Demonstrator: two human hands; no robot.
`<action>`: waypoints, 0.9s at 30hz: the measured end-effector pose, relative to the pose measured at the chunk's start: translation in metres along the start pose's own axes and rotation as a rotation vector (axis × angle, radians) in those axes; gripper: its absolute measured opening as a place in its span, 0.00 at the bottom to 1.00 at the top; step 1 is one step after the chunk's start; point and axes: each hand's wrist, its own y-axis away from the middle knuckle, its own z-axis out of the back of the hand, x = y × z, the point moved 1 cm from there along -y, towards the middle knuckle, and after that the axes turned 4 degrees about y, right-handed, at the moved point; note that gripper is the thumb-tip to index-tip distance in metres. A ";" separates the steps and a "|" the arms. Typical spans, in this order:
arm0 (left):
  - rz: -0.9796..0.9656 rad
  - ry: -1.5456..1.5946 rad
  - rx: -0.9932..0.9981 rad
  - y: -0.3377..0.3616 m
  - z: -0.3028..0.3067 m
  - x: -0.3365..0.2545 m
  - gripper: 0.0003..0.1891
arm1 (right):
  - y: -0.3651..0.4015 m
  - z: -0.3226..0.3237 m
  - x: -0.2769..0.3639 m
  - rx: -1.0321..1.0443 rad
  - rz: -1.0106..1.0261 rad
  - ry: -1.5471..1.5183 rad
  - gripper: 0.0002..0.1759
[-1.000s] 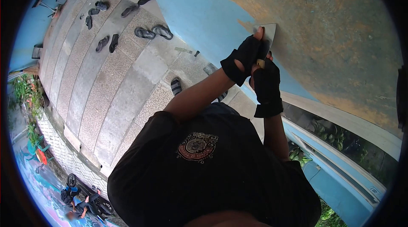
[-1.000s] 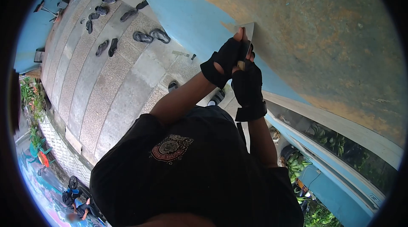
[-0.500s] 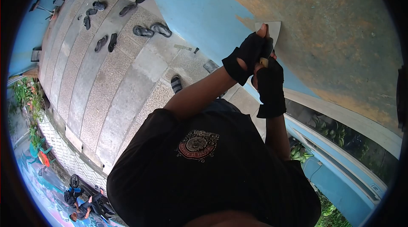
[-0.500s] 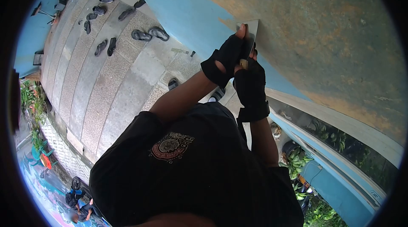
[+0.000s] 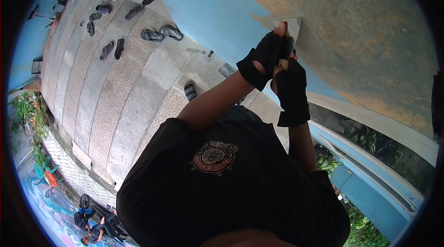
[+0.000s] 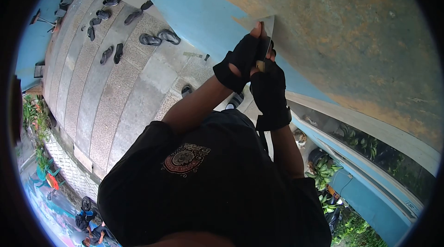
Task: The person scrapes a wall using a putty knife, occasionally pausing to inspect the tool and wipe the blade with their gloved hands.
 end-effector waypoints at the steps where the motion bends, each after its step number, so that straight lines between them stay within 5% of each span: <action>1: 0.002 -0.038 0.024 -0.001 -0.001 -0.001 0.32 | -0.002 0.000 0.000 0.011 0.002 -0.011 0.06; 6: 0.023 -0.009 -0.028 -0.001 0.001 -0.004 0.33 | 0.002 -0.009 -0.008 -0.114 0.065 -0.018 0.05; 14: -0.047 -0.013 0.001 -0.002 0.010 -0.010 0.33 | -0.007 -0.007 0.014 0.009 -0.032 0.018 0.06; 18: -0.025 -0.062 0.008 -0.005 0.003 -0.012 0.33 | -0.008 -0.003 0.003 -0.005 0.179 0.099 0.09; 21: 0.002 0.018 0.007 -0.001 0.004 -0.008 0.33 | -0.004 -0.011 0.006 -0.067 0.005 0.060 0.06; 27: -0.010 0.048 -0.011 -0.006 0.009 -0.016 0.29 | -0.010 -0.013 0.013 -0.050 0.014 0.142 0.07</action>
